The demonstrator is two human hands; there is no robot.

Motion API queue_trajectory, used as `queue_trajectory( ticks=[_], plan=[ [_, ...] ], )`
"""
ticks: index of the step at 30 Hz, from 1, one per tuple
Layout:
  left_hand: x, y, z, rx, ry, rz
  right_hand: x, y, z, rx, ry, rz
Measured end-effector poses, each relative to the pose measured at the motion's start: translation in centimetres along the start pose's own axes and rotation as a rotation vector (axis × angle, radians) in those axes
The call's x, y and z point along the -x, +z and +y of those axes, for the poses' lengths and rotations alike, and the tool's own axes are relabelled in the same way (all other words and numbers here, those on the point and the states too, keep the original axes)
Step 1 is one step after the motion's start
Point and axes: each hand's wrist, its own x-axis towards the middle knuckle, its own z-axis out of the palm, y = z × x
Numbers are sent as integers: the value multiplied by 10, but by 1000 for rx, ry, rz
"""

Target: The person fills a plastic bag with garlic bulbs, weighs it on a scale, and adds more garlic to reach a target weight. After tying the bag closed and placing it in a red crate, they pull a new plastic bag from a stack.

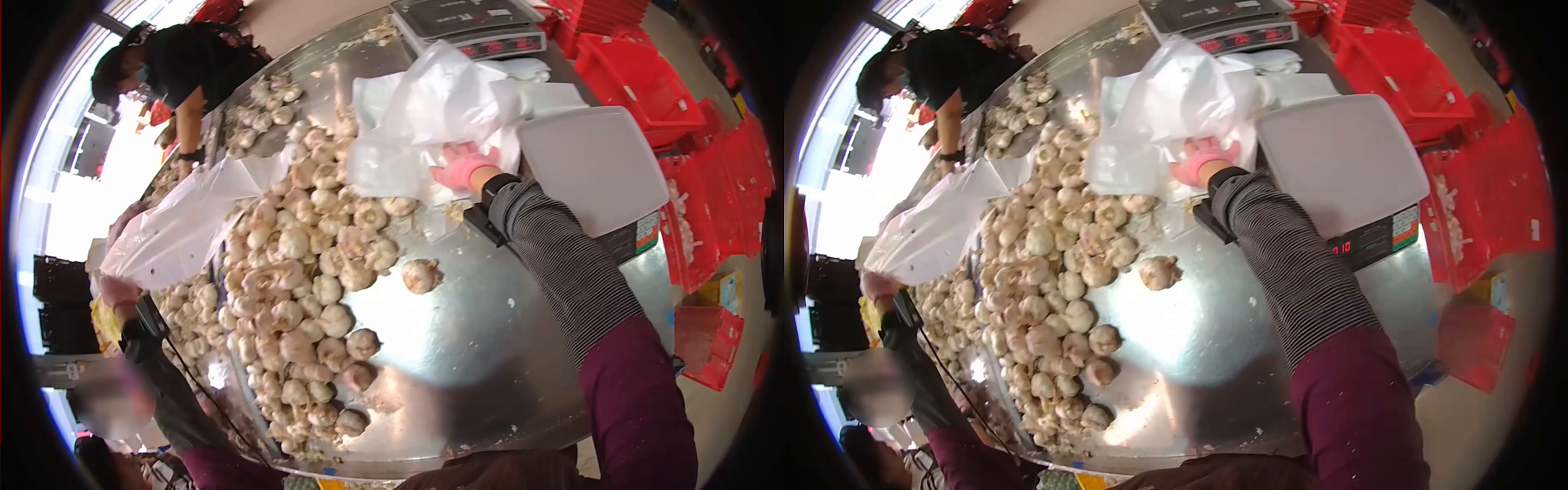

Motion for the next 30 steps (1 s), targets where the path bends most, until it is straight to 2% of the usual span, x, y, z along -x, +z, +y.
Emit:
queue_trajectory(
  ticks=[1, 2, 3, 4, 5, 6, 7, 8, 9, 10, 11, 12, 13, 14, 15, 17, 19, 20, 22, 23, 24, 25, 26, 27, 28, 29, 30],
  plan=[
    [19, 14, 24, 364, -15, -1, 0, 4, -7, 29, 36, 16],
    [52, -12, 4, 156, -231, 905, 2, 8, -14, -9, 86, 79],
    [88, -35, -29, -599, -447, 670, 11, 6, -22, -80, 101, 139],
    [86, 53, -19, -1161, -555, 267, 15, 18, -35, -79, 128, 255],
    [89, 131, -20, -1125, -589, -46, 23, 33, -51, -81, 157, 369],
    [93, 211, -10, -914, -574, 4, 49, 38, -66, -131, -107, 435],
    [81, 278, 25, -582, -677, -212, 81, 50, -78, -180, -365, 491],
    [85, 327, 46, -337, -322, -362, 122, 70, -88, -249, -658, 712],
    [88, 372, 58, -18, 86, -437, 148, 98, -92, -354, -909, 800],
    [87, 397, 96, 207, 103, -589, 183, 119, -96, -382, -967, 716],
    [87, 417, 115, 433, 214, -665, 204, 144, -96, -509, -925, 371],
    [90, 418, 123, 454, 314, -567, 188, 176, -82, -498, -934, 371],
    [95, 417, 130, 477, 411, -470, 210, 216, -149, -353, -454, 927],
    [120, 428, 125, 557, 189, -71, 221, 216, -148, -347, -458, 923],
    [143, 440, 119, 622, -44, 325, 227, 213, -143, -171, -264, 1145],
    [138, 445, 124, 415, -317, 828, 228, 205, -119, 219, 155, 1533],
    [149, 461, 101, 463, -410, 1163, 225, 204, -88, 656, 615, 1837],
    [159, 468, 94, 463, -430, 1155, 226, 208, -70, 892, 849, 1961],
    [187, 483, 83, 61, -542, 921, 294, 242, -5, 1321, 877, 1979],
    [195, 486, 77, -54, -474, 870, 322, 248, 27, 1531, 877, 1979],
    [212, 480, 61, 30, -385, 982, 324, 244, 83, 1739, 865, 1972],
    [227, 481, 50, 112, -297, 1098, 344, 244, 107, 1946, 837, 1961],
    [217, 494, 65, 106, -245, 1284, 335, 221, 115, 2151, 792, 1947],
    [240, 486, 65, 34, -260, 1145, 336, 206, 127, 2353, 744, 1935],
    [244, 490, 69, 17, -277, 1258, 339, 197, 158, 2553, 704, 1916],
    [246, 491, 73, -3, -290, 1369, 359, 193, 160, 2754, 669, 1885],
    [253, 492, 74, -10, -301, 1389, 361, 180, 180, 2960, 630, 1836]
  ],
)
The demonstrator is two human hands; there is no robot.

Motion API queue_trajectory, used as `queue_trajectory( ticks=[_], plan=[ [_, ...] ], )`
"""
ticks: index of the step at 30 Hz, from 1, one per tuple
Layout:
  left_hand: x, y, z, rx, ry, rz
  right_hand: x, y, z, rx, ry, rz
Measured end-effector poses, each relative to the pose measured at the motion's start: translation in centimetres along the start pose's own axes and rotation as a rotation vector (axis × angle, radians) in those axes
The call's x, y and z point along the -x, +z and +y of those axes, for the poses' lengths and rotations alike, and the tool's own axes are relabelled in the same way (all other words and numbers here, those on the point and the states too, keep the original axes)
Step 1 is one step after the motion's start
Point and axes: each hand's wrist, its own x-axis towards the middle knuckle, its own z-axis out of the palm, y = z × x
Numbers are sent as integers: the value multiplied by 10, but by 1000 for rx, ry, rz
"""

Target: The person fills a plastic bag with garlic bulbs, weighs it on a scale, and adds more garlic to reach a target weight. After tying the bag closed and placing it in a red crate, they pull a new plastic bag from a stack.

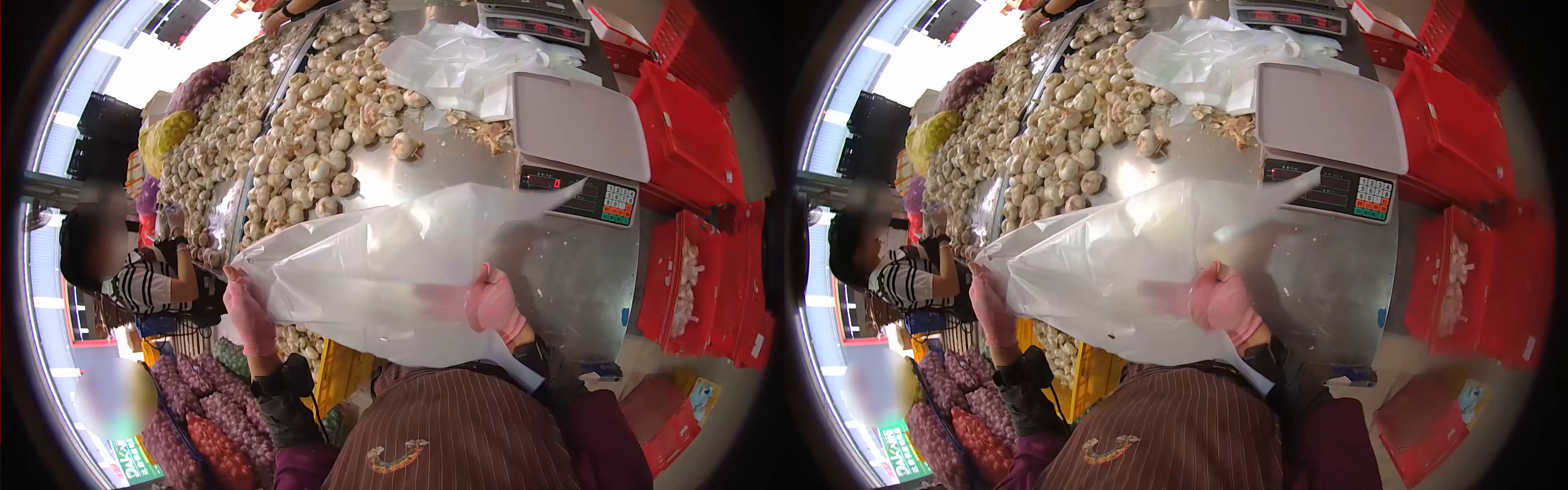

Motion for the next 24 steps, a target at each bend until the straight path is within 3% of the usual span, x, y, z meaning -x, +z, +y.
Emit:
queue_trajectory(
  ticks=[1, 2, 3, 5, 6, 7, 9, 10, 11, 13, 14, 15, 17, 18, 21, 24],
  plan=[
    [2, -6, -4, -35, 31, 45, -3, 18, 1, 106, -54, 123],
    [6, -12, -9, -66, 60, 92, -6, 51, -8, -78, 102, -149],
    [11, -17, -14, -61, 54, 114, -10, 60, -16, -70, 124, -144],
    [13, -23, -22, 2, 54, 74, -22, 70, -34, 143, 6, -11],
    [12, -22, -27, -13, 41, 82, -33, 61, -38, 491, 64, 145],
    [13, -18, -29, -8, 9, 82, -44, 62, -38, 490, 72, 140],
    [-6, -28, -49, -371, 129, -20, -64, 65, -32, 855, 111, 309],
    [-11, -30, -53, -1090, 292, 72, -72, 64, -26, 701, -76, 440],
    [-13, -28, -58, -1082, 282, 91, -78, 67, -22, 718, -63, 432],
    [-12, -8, -55, -1371, 705, 212, -88, 79, -11, 808, -206, 457],
    [-3, 17, -44, -897, 347, -87, -91, 102, -6, 1013, -12, 626],
    [13, 46, -32, -396, -13, -347, -97, 93, 7, 1019, 5, 638],
    [41, 90, -45, 137, -168, -586, -111, 70, 34, 725, -127, 563],
    [48, 100, -72, 56, -117, -661, -118, 83, 44, 611, -128, 605],
    [40, 109, -72, 209, -326, -646, -129, 78, 49, 435, -256, 701],
    [31, 112, -85, 54, -223, -607, -124, 62, 37, 726, -267, 706]
  ],
)
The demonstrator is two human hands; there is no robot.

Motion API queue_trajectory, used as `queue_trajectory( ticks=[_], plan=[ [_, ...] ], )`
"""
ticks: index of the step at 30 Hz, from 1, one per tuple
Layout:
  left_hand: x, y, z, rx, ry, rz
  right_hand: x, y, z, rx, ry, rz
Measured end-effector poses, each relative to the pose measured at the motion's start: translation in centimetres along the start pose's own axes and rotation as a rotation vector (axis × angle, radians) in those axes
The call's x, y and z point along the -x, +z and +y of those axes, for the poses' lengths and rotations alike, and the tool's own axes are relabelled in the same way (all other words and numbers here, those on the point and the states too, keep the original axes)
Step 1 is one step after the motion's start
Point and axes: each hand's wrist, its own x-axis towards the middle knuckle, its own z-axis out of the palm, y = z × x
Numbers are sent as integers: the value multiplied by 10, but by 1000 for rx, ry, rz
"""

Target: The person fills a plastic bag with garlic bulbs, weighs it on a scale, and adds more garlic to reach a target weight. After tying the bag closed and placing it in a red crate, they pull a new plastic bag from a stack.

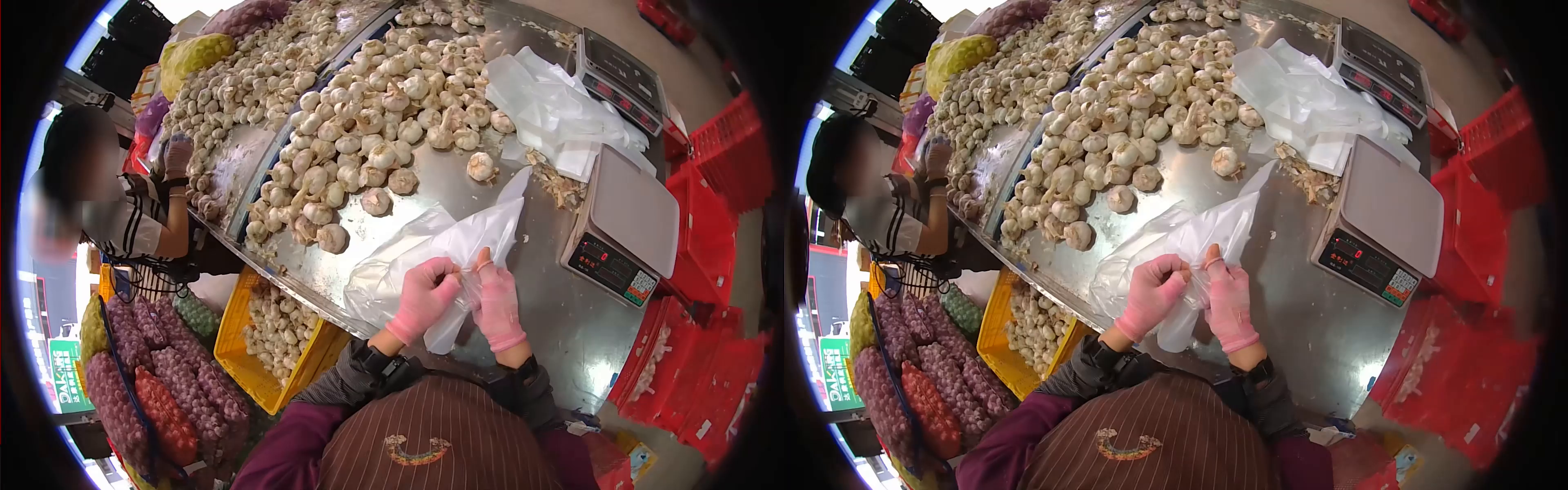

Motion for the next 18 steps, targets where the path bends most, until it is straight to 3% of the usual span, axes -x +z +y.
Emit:
queue_trajectory(
  ticks=[1, 3, 5, 7, 9, 14, 17, 18],
  plan=[
    [-5, -2, 0, 7, -5, -13, -2, -4, 0, 168, -61, -11],
    [-20, -10, 3, -555, 321, 116, -5, -4, 1, 245, -94, 12],
    [-29, -11, 6, -601, 364, 151, -4, 6, -1, -16, -45, -15],
    [-26, -6, 14, 84, 83, -23, -6, 8, -4, -91, -71, -38],
    [-21, -1, 8, 95, 100, -97, -7, 6, -1, -84, -80, -165],
    [-23, 3, 11, 27, 38, -194, -3, 9, 2, -203, -25, -24],
    [-26, 9, 5, -61, 126, -170, -2, -5, -1, -278, -26, -80],
    [-28, 8, 1, -50, 195, -57, -4, -19, -2, -277, -64, -187]
  ],
)
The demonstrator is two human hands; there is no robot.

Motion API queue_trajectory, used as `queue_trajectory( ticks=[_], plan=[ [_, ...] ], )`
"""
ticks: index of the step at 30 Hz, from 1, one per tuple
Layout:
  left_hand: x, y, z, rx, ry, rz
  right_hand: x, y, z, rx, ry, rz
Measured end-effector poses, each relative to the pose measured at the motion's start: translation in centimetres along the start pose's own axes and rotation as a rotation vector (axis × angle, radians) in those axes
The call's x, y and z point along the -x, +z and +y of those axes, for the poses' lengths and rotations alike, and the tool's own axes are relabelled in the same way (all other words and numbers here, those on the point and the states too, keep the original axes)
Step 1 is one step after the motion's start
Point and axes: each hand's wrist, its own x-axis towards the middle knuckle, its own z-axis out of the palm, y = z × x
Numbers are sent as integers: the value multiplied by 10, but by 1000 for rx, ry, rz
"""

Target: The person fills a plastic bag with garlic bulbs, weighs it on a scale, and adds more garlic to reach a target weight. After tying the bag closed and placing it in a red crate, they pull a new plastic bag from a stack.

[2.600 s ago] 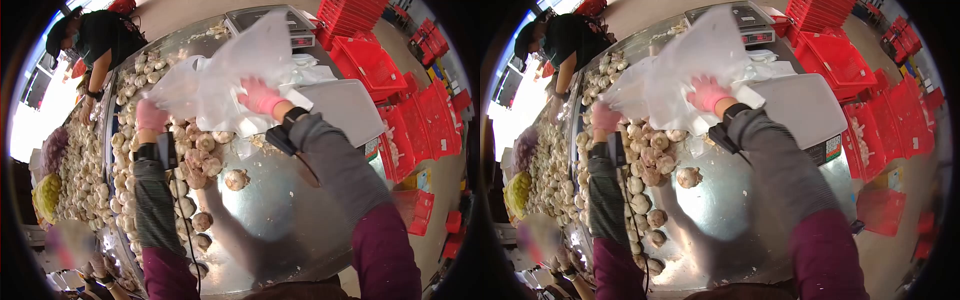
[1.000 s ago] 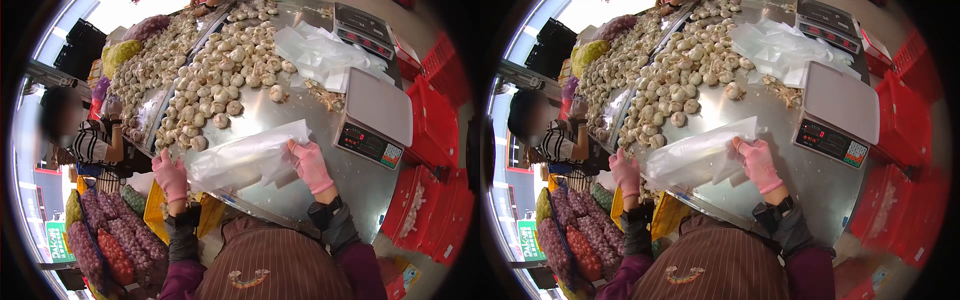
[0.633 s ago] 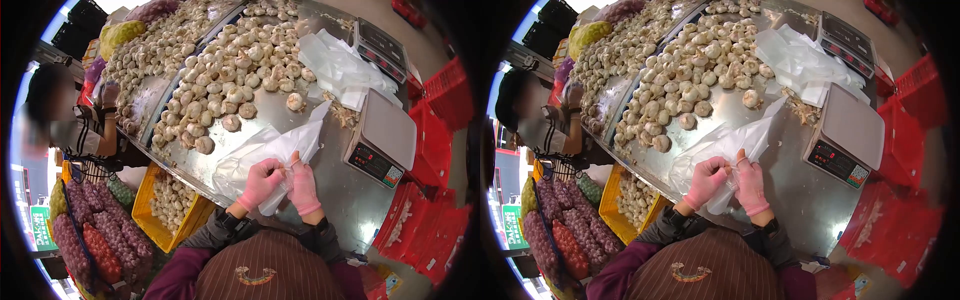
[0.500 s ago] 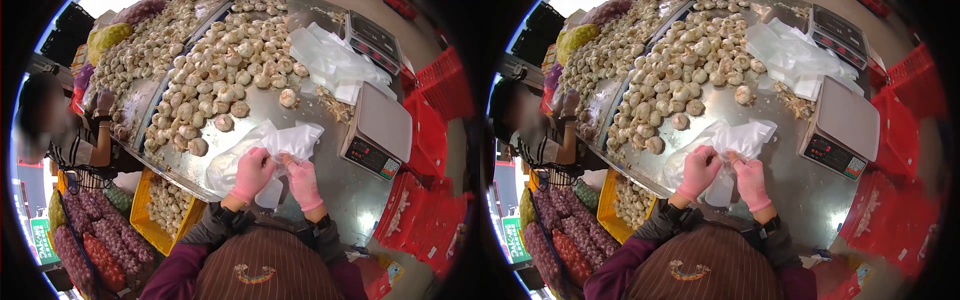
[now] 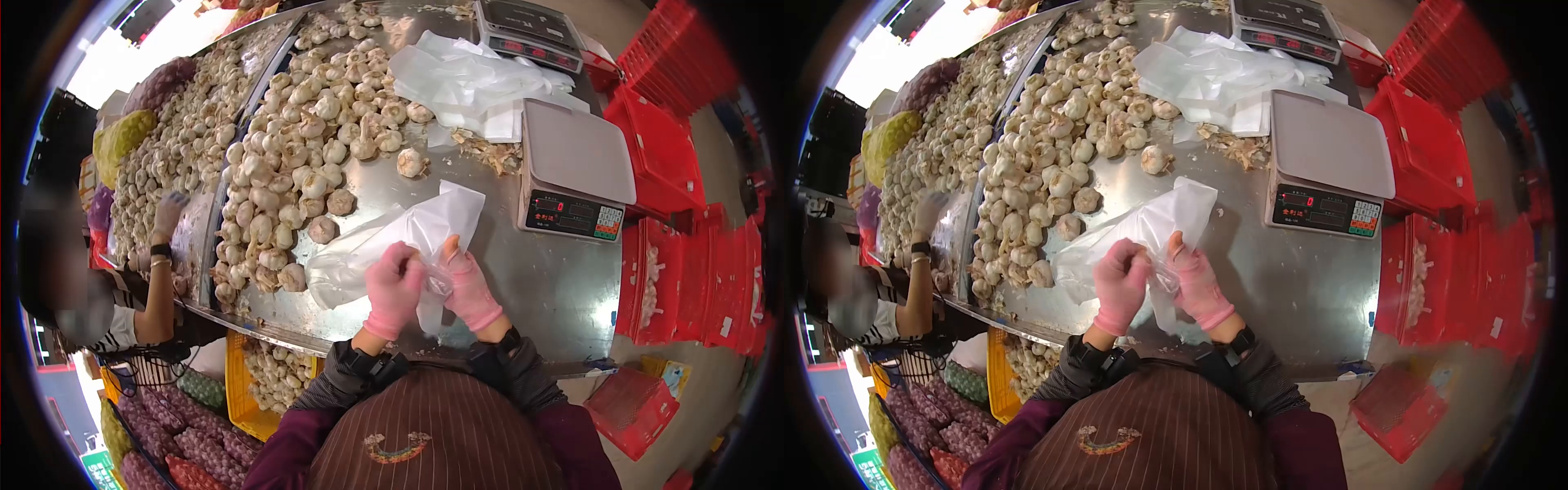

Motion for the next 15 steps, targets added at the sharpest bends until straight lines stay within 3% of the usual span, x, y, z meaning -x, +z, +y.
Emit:
queue_trajectory(
  ticks=[1, 2, 5, 7, 9, 13, 15],
  plan=[
    [-2, -2, 3, -1, 65, 113, 2, -9, -5, 1, -25, -108],
    [-6, -12, 9, 108, -32, 127, 4, -15, -9, -14, -47, -100],
    [-2, -11, 9, 89, 18, -50, 7, -14, -21, 170, -166, 38],
    [7, 5, 35, 21, -76, -255, 11, 14, -18, 353, -128, 67],
    [5, 12, 24, 57, -52, -215, 10, 16, -19, 304, -149, 2],
    [12, 17, 16, 41, -36, -148, 9, 11, -14, 389, -177, 95],
    [17, 22, 22, -116, -26, -132, 10, 9, -10, 457, -164, 79]
  ],
)
